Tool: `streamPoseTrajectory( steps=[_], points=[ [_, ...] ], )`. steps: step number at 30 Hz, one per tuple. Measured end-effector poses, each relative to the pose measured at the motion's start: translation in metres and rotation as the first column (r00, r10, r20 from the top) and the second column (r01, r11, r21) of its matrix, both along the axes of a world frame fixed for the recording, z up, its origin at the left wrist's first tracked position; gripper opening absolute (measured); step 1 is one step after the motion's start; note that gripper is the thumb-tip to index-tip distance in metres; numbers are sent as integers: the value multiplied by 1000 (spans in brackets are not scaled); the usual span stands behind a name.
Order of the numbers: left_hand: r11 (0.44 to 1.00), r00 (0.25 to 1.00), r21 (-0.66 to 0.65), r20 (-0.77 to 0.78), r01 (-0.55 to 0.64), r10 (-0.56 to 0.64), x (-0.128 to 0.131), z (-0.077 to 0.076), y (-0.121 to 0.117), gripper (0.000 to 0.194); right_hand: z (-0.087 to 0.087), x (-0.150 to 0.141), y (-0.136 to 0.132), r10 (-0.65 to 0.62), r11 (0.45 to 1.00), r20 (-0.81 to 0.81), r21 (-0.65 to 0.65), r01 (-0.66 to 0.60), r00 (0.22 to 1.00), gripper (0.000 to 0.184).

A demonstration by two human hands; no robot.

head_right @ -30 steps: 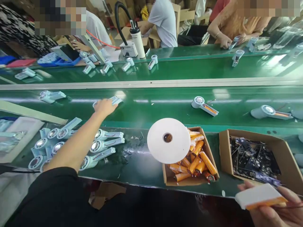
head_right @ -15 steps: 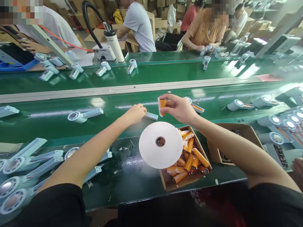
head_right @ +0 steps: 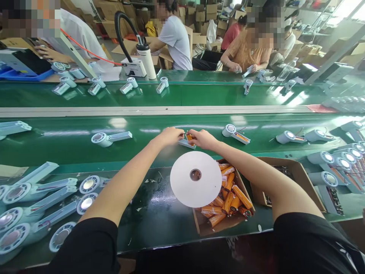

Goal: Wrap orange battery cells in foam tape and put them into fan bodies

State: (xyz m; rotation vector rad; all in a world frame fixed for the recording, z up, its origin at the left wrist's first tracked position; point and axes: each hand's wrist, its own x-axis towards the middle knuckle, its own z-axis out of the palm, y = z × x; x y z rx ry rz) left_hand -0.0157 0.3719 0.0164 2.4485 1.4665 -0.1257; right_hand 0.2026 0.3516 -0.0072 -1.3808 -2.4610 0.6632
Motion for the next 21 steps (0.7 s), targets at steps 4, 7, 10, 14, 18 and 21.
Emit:
streamPoseTrajectory(
  steps=[4,7,10,14,18,21],
  points=[
    [999,999,10,32,-41,41,8,-8,1,20,6,-4,1,73,992,382,66,-106,921,39],
    [996,995,17,62,-82,81,14,-9,-1,19,7,-14,1,128,983,497,49,-176,858,49],
    [993,988,23,103,-117,114,16,0,-7,17,5,-22,4,190,968,523,45,-249,831,47],
    [988,968,105,233,-117,90,10,25,-46,34,3,-20,15,288,934,459,62,-353,840,34],
    [948,876,195,371,253,-310,2,49,-129,45,7,-4,14,136,975,442,98,-199,887,30],
    [831,806,191,207,523,-555,-5,53,-186,73,18,14,3,43,981,353,161,-106,935,34]
  ],
)
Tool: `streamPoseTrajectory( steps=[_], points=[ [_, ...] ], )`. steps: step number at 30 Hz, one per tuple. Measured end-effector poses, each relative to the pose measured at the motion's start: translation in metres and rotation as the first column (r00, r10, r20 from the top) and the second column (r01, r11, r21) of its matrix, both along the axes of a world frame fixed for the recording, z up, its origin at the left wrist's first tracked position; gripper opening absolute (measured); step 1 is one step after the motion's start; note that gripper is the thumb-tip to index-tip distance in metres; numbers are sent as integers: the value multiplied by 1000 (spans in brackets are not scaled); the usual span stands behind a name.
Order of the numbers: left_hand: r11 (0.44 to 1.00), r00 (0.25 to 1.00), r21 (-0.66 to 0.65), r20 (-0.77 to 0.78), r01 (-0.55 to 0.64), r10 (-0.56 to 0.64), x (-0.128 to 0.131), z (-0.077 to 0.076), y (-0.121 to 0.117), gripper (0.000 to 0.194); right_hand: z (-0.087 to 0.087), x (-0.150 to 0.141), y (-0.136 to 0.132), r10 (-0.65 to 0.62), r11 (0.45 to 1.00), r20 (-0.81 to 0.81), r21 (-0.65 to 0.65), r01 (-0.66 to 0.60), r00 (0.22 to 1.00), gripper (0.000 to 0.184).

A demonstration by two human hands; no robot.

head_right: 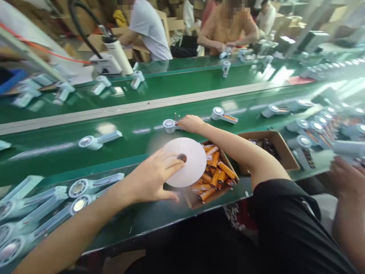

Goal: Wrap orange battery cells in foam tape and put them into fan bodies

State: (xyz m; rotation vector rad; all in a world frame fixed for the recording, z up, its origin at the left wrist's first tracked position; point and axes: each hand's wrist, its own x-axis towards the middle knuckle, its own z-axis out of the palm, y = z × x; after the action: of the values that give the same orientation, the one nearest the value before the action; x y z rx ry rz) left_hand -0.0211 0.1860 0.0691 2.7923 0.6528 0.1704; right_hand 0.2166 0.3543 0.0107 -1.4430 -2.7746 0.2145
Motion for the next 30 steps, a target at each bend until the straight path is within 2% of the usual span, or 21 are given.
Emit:
streamPoseTrajectory(
  steps=[1,3,5,7,9,11,13,16,18,19,21,23,24,27,28,30],
  points=[
    [999,997,40,-71,-19,21,-2,-2,-13,75,7,7,-7,-29,999,-68,22,30,997,36],
    [987,978,114,-163,-114,132,-4,-8,-30,64,25,22,-31,-110,992,-243,31,121,964,37],
    [975,962,128,-183,-182,203,-4,-16,-36,54,44,36,-68,-199,980,-358,-47,195,912,46],
    [972,961,86,-155,-218,230,-2,-23,-36,46,59,49,-111,-224,970,-333,-168,176,916,54],
    [973,967,41,-105,-228,231,1,-28,-35,42,65,60,-151,-254,953,-211,-223,207,944,53],
    [973,971,25,-57,-231,232,3,-32,-36,43,62,67,-181,-320,933,-102,-207,295,942,49],
    [974,974,25,-17,-224,225,1,-35,-42,51,53,71,-201,-335,928,-88,-201,313,938,41],
    [961,963,85,82,-262,255,-9,-40,-56,62,42,69,-221,-199,959,-225,-245,142,954,29],
    [938,940,133,163,-321,298,-20,-42,-67,65,41,65,-231,-137,969,-321,-240,59,937,29],
    [926,929,153,197,-345,314,-26,-43,-71,65,42,62,-235,-142,973,-364,-223,62,921,28],
    [906,911,187,246,-380,331,-35,-45,-80,65,46,57,-239,-214,972,-450,-182,146,867,25],
    [891,902,223,279,-396,331,-40,-46,-88,64,49,51,-238,-263,964,-507,-168,205,821,34],
    [887,901,239,290,-395,323,-42,-46,-91,63,49,49,-236,-250,967,-517,-166,191,818,38],
    [880,898,261,307,-397,314,-47,-47,-100,62,44,42,-234,-95,993,-510,-106,47,855,28],
    [871,890,263,316,-415,329,-50,-48,-102,65,42,40,-235,-21,997,-501,-77,-20,865,31],
    [827,848,262,352,-496,397,-59,-52,-105,73,36,36,-244,123,987,-456,-35,-156,881,33]
  ],
)
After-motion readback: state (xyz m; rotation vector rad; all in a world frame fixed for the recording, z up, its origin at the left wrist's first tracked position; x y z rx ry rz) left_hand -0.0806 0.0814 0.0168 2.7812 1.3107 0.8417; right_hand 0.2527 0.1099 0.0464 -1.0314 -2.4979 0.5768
